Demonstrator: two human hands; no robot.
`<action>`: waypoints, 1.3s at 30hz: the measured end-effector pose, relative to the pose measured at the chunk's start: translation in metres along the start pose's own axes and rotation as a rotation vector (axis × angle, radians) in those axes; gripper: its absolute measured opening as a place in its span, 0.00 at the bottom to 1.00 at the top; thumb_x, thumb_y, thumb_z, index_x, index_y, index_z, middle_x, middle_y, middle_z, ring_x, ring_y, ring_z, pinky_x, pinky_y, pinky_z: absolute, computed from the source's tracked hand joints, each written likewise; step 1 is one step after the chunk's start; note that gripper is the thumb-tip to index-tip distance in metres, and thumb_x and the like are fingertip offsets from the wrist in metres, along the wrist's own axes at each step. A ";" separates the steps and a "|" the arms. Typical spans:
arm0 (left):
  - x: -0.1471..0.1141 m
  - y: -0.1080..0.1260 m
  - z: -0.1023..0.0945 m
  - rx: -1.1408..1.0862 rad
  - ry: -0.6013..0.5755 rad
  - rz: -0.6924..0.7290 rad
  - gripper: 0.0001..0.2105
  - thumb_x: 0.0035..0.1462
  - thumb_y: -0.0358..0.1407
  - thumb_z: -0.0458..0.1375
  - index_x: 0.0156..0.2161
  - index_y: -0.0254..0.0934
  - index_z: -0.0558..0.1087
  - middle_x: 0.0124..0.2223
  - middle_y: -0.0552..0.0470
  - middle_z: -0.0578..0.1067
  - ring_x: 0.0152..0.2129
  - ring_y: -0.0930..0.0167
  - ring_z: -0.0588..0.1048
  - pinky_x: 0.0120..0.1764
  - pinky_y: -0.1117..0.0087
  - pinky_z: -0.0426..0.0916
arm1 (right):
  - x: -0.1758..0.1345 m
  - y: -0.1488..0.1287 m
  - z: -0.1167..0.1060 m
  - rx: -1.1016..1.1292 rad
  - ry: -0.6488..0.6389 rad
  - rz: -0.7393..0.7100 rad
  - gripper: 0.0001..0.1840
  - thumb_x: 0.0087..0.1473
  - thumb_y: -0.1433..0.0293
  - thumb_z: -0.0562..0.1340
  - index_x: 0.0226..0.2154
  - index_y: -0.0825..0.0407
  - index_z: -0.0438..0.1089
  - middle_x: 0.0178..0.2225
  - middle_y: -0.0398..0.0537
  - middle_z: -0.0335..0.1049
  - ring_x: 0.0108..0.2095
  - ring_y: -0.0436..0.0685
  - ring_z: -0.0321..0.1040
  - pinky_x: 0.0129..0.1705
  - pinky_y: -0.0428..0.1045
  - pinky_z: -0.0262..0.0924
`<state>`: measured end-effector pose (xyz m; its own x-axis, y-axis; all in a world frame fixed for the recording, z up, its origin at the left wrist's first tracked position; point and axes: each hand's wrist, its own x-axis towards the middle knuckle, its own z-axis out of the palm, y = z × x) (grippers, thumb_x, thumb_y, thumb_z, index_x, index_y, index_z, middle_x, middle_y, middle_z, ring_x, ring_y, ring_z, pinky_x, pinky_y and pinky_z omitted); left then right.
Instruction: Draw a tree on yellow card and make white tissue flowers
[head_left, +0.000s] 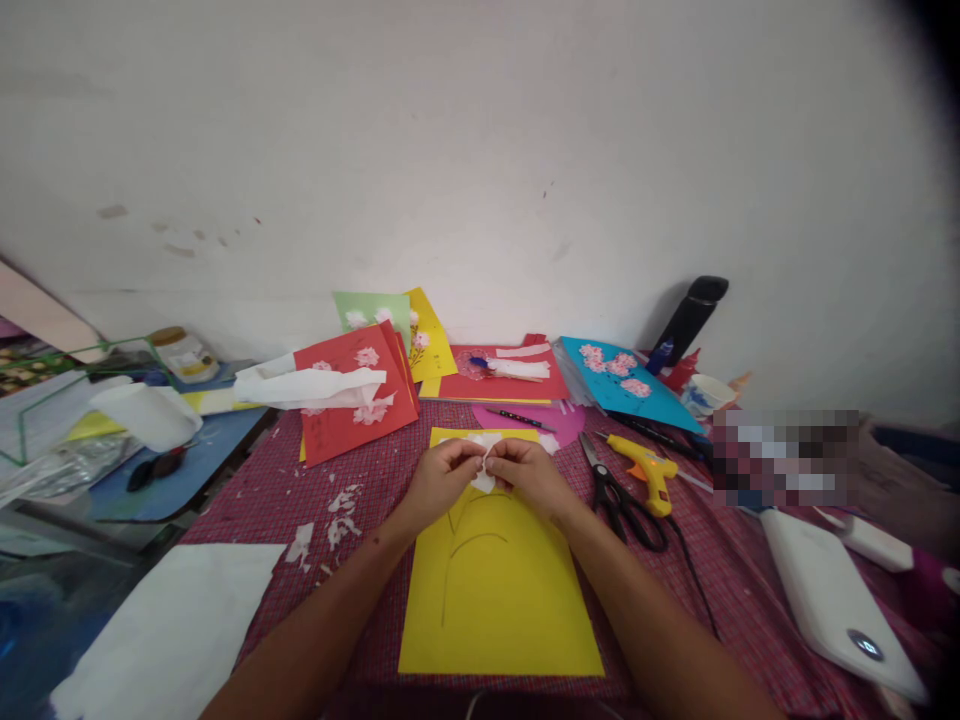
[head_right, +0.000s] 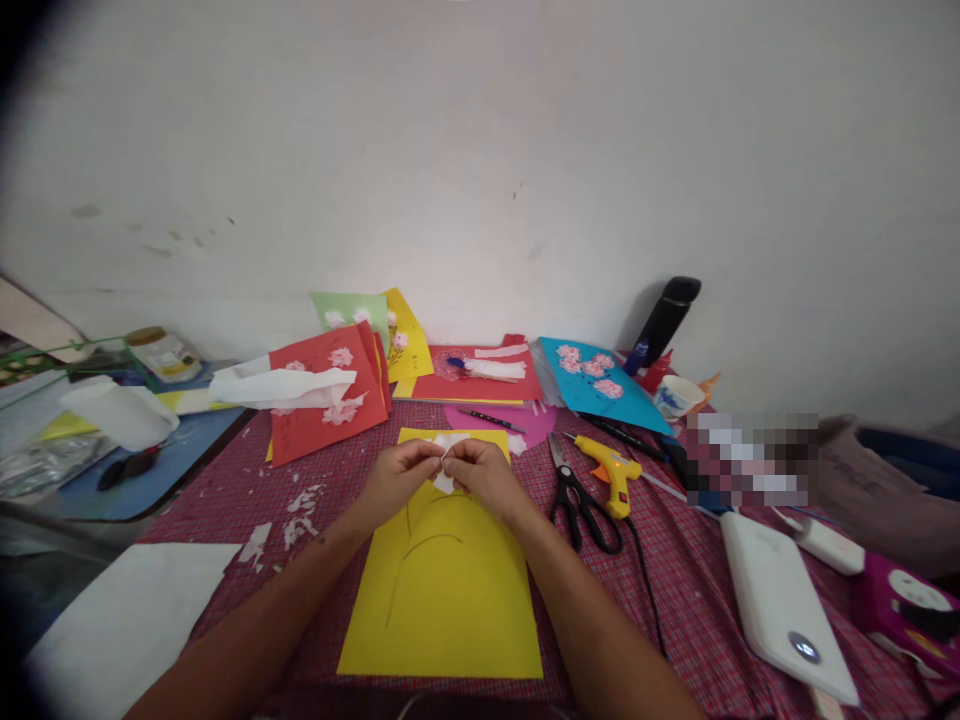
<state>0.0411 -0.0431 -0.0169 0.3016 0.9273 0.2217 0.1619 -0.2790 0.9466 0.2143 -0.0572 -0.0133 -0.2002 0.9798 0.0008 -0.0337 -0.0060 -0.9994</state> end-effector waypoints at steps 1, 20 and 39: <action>0.000 0.001 0.000 0.001 0.002 -0.002 0.08 0.54 0.34 0.58 0.38 0.35 0.77 0.35 0.49 0.78 0.31 0.71 0.74 0.34 0.73 0.67 | 0.000 0.000 0.000 -0.004 0.002 -0.001 0.09 0.47 0.65 0.66 0.25 0.53 0.70 0.18 0.37 0.62 0.18 0.46 0.56 0.21 0.43 0.49; 0.001 -0.003 0.001 -0.041 0.003 -0.012 0.08 0.54 0.35 0.59 0.38 0.35 0.77 0.34 0.50 0.77 0.30 0.72 0.73 0.34 0.73 0.67 | 0.000 -0.001 -0.001 -0.024 -0.011 0.003 0.09 0.47 0.64 0.65 0.23 0.53 0.69 0.17 0.37 0.62 0.17 0.46 0.56 0.21 0.43 0.47; 0.001 0.000 0.001 -0.069 -0.009 -0.033 0.08 0.53 0.36 0.59 0.37 0.35 0.76 0.33 0.51 0.77 0.29 0.72 0.73 0.34 0.73 0.67 | -0.001 0.000 -0.001 -0.030 -0.022 0.003 0.11 0.49 0.63 0.64 0.23 0.53 0.69 0.17 0.38 0.63 0.18 0.47 0.56 0.22 0.44 0.49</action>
<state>0.0424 -0.0427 -0.0169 0.3057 0.9332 0.1888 0.1070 -0.2307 0.9671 0.2158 -0.0579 -0.0128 -0.2215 0.9752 -0.0022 -0.0037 -0.0031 -1.0000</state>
